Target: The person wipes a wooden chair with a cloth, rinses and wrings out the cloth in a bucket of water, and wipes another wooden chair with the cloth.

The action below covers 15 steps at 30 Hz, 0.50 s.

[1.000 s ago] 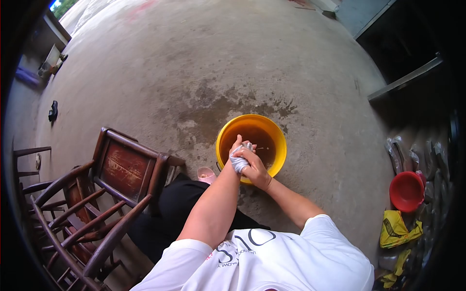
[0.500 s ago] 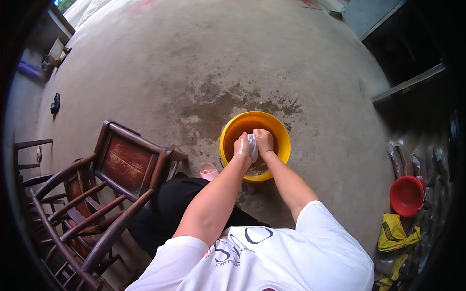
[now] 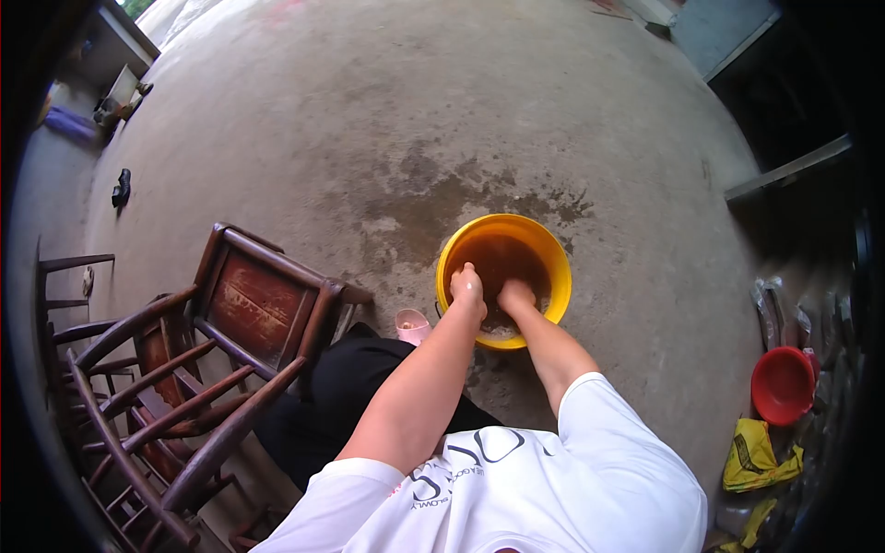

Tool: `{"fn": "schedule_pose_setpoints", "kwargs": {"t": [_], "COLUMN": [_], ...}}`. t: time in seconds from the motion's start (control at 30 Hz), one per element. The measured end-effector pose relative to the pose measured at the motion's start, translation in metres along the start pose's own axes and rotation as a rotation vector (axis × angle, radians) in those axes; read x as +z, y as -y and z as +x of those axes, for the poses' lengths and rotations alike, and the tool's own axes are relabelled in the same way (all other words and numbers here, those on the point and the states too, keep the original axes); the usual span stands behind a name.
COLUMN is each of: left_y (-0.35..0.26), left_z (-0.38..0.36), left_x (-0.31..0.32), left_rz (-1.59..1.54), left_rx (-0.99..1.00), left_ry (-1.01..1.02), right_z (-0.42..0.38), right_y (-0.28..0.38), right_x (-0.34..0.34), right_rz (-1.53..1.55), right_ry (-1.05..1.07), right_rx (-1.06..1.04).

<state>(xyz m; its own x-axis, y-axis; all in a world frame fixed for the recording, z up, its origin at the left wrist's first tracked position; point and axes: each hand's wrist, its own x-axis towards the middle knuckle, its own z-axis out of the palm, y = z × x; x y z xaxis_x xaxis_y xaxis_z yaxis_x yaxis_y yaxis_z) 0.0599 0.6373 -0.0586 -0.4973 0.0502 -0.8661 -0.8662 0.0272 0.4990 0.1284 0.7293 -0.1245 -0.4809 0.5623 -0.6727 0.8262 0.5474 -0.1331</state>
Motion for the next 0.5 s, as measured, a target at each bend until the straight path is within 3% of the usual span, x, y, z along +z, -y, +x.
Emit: {"fn": "schedule_pose_setpoints", "kwargs": {"t": [0.03,0.1,0.13,0.17,0.23,0.27,0.33,0.37,0.43,0.47,0.5], "left_y": [-0.004,0.000,0.005,0.002,-0.013,-0.014,-0.008,-0.004,0.013,0.014,0.011], "left_z": [-0.005,0.008,0.015,0.014,-0.012,-0.011,-0.005,0.001,0.030,0.038,0.031], "left_x": [-0.001,-0.005,-0.006,-0.011,-0.007,-0.006,-0.003,-0.004,0.001,-0.003,-0.005], "left_rz": [0.009,0.010,0.017,0.028,0.099,0.099,-0.035,-0.144,-0.225,-0.211,-0.181], "left_rx": [-0.040,-0.085,-0.133,-0.223,-0.338,-0.335,-0.300,-0.253,-0.184,-0.241,-0.164], "left_ry": [0.003,-0.005,-0.010,0.108,0.079,0.082,0.231,0.319,0.313,0.466,0.556], "right_z": [0.010,0.032,0.042,0.031,-0.020,-0.030,-0.053,-0.075,-0.111,-0.126,-0.136], "right_y": [-0.002,-0.011,-0.013,-0.015,-0.002,0.000,-0.002,0.004,0.012,0.018,0.023], "right_x": [0.004,0.017,0.021,0.006,-0.047,-0.056,-0.064,-0.071,-0.079,-0.079,-0.076], "right_rz": [-0.001,0.786,0.950,0.948,1.440,1.440,1.351,1.331,1.188,1.095,1.001], "right_ry": [-0.002,-0.190,-0.228,-0.235,0.271,0.268,0.259,0.286,0.292,0.197,0.102], "right_rx": [-0.005,0.146,0.072,0.079,-0.190,-0.193,-0.524,-0.584,-0.808,-0.848,-0.885]}}
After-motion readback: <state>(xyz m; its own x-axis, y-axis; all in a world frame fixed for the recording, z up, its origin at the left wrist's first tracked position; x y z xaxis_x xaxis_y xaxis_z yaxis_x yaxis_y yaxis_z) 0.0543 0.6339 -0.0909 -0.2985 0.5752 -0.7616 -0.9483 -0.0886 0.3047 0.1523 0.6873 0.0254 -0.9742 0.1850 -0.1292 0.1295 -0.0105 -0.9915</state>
